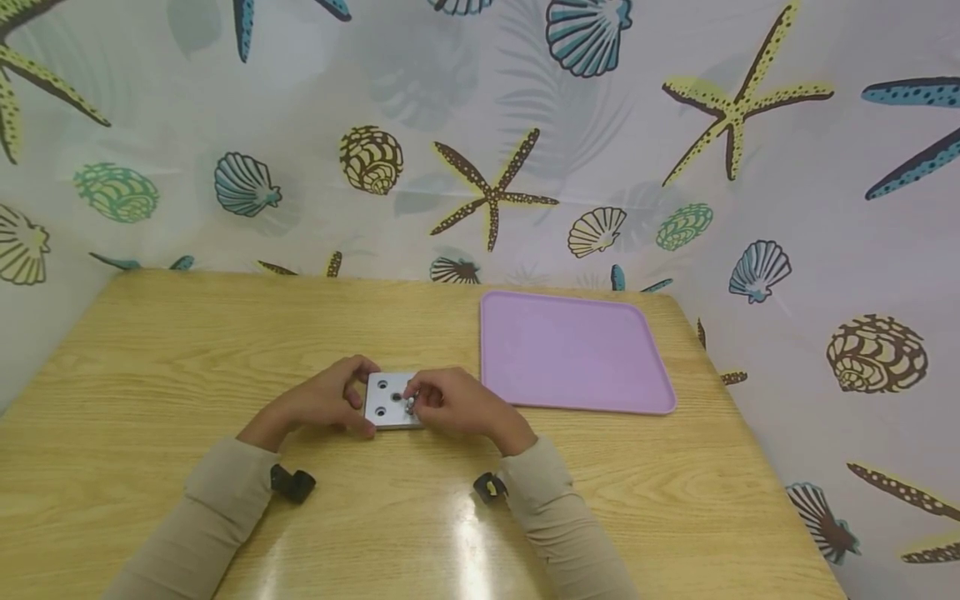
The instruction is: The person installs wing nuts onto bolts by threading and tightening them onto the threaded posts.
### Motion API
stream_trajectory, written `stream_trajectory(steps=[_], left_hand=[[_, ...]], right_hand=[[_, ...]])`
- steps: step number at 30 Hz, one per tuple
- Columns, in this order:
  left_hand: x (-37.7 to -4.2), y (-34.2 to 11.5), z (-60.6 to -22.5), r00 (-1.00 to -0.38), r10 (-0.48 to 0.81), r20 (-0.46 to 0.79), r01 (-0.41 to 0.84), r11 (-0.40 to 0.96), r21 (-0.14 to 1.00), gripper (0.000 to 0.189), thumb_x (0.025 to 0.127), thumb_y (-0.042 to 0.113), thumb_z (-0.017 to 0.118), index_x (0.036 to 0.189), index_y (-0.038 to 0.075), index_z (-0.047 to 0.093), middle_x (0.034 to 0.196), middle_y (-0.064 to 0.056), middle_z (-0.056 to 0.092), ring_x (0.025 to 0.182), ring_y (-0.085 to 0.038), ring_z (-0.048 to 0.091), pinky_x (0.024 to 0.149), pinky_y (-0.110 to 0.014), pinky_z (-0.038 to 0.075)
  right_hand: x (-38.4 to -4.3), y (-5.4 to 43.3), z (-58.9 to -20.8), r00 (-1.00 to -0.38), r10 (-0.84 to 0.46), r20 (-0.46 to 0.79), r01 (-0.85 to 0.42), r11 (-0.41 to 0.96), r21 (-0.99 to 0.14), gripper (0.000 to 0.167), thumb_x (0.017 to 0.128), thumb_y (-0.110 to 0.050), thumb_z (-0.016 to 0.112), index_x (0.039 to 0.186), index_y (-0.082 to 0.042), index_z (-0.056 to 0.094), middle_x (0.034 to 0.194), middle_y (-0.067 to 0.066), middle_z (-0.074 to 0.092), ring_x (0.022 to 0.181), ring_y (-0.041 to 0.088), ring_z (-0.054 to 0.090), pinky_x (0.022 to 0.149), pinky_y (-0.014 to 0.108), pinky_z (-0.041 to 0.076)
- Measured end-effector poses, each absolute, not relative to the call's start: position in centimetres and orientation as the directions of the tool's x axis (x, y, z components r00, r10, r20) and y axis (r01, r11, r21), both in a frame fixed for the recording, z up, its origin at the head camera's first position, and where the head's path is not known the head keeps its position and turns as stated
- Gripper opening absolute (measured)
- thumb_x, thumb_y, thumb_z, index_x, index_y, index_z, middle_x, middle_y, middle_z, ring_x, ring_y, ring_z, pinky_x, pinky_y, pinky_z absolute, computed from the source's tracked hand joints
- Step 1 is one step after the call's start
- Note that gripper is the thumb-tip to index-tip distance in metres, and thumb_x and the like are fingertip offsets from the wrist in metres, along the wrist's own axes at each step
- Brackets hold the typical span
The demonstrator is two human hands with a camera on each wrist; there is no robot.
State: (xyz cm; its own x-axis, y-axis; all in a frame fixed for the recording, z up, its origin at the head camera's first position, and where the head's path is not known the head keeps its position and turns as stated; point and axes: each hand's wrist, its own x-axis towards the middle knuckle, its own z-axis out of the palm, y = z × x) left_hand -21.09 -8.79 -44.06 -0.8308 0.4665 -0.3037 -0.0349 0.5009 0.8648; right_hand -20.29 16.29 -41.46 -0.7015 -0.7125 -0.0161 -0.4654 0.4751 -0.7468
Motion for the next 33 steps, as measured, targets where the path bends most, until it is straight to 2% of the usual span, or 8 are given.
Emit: stream_trajectory(steps=[9, 17, 26, 33], left_hand=[[-21.28, -8.71, -44.3, -0.833, 0.458, -0.311, -0.053, 0.493, 0.868, 0.083, 0.067, 0.009, 0.092, 0.136, 0.006, 0.045, 0.128, -0.014, 0.042, 0.093, -0.022, 0.053, 0.06, -0.03, 0.053], [-21.25, -8.72, -44.42, -0.833, 0.466, -0.297, -0.036, 0.49, 0.871, 0.083, 0.067, 0.009, 0.092, 0.136, 0.006, 0.045, 0.128, -0.014, 0.043, 0.093, -0.022, 0.052, 0.06, -0.031, 0.053], [-21.25, -8.78, -44.56, -0.835, 0.467, -0.291, -0.025, 0.496, 0.868, 0.083, 0.068, 0.011, 0.092, 0.136, 0.005, 0.045, 0.13, -0.015, 0.044, 0.093, -0.022, 0.053, 0.06, -0.031, 0.053], [-21.35, -8.77, -44.62, -0.835, 0.466, -0.291, -0.029, 0.492, 0.87, 0.081, 0.068, 0.01, 0.092, 0.135, 0.006, 0.046, 0.127, -0.014, 0.043, 0.091, -0.022, 0.052, 0.06, -0.031, 0.053]], right_hand=[[-20.22, 16.43, -41.47, -0.726, -0.688, -0.009, -0.466, 0.501, -0.73, 0.015, 0.092, -0.006, 0.063, 0.106, -0.006, 0.068, 0.101, 0.008, 0.067, 0.083, 0.007, 0.058, 0.073, 0.022, 0.054], [-20.34, 16.36, -41.54, -0.725, -0.689, -0.02, -0.451, 0.496, -0.742, 0.017, 0.092, -0.006, 0.061, 0.108, -0.005, 0.068, 0.086, 0.005, 0.066, 0.075, 0.005, 0.055, 0.067, 0.019, 0.049], [-20.45, 16.32, -41.55, -0.687, -0.726, -0.02, -0.486, 0.48, -0.73, 0.029, 0.091, -0.002, 0.06, 0.118, -0.004, 0.067, 0.082, 0.003, 0.066, 0.068, 0.003, 0.053, 0.062, 0.018, 0.048], [-20.4, 16.35, -41.53, -0.687, -0.726, -0.03, -0.476, 0.481, -0.736, 0.029, 0.09, -0.003, 0.06, 0.118, -0.004, 0.066, 0.082, 0.003, 0.064, 0.069, 0.004, 0.052, 0.062, 0.018, 0.047]])
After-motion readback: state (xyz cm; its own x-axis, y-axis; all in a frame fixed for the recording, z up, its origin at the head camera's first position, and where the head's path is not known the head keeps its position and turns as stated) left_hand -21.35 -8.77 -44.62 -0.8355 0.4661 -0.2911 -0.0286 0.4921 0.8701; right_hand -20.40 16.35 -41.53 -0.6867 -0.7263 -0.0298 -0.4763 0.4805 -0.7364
